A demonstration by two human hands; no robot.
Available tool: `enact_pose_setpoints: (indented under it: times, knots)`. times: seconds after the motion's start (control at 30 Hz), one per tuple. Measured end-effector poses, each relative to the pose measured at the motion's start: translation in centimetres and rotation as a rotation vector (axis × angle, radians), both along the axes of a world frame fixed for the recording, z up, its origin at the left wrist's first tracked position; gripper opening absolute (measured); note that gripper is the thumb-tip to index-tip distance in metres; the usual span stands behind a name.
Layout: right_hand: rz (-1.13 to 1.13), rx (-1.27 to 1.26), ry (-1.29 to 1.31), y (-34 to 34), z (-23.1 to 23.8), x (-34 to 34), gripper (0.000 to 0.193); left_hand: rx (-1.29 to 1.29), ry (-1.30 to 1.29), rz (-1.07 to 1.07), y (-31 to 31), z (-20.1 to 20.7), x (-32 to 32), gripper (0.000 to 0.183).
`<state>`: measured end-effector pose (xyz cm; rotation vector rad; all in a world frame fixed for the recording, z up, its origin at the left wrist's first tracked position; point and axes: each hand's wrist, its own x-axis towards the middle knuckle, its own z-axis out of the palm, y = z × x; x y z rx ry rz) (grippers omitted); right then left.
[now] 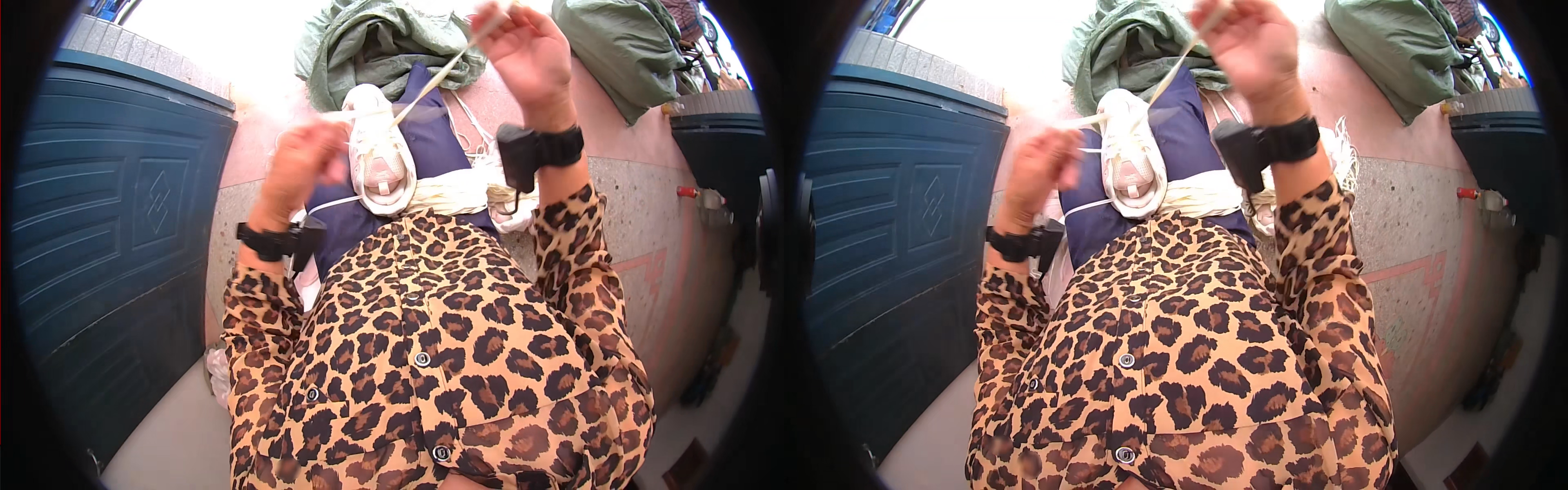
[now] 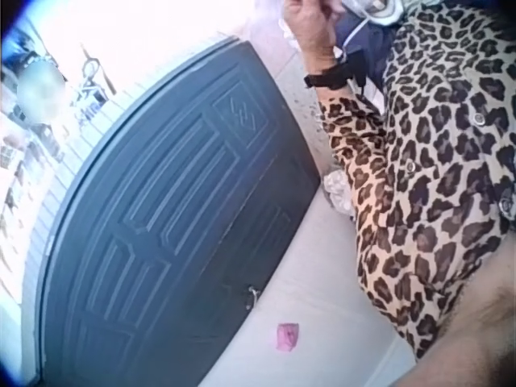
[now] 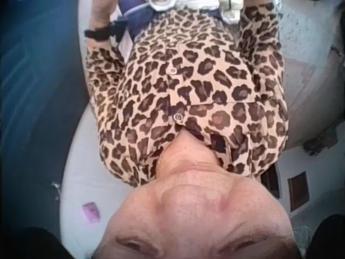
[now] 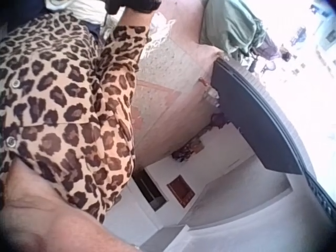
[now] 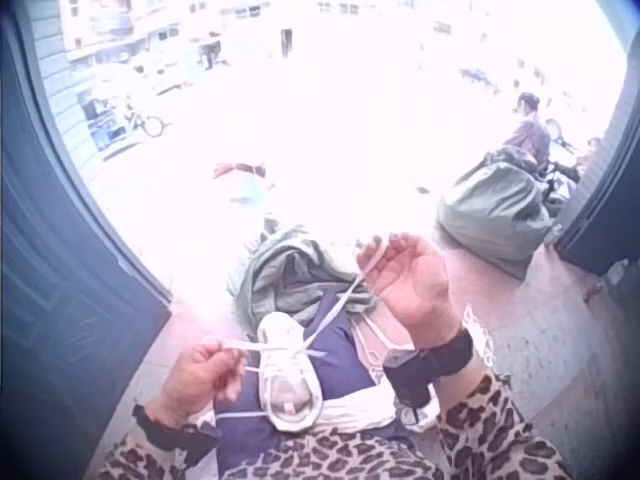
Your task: The recorder is lacing or preparing white sneakers as part of a shoe manufacturing process.
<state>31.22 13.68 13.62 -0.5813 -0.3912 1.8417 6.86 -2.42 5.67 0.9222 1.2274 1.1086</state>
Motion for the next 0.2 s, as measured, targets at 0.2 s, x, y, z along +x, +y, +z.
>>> enact_pose_setpoints:
  times: [0.2]
  knots:
    - [0.119, 0.406, -1.099, 0.6, -12.9, 5.2, 0.027, 0.068, -0.438, 0.51, -2.1, -2.2, -14.6, 0.021]
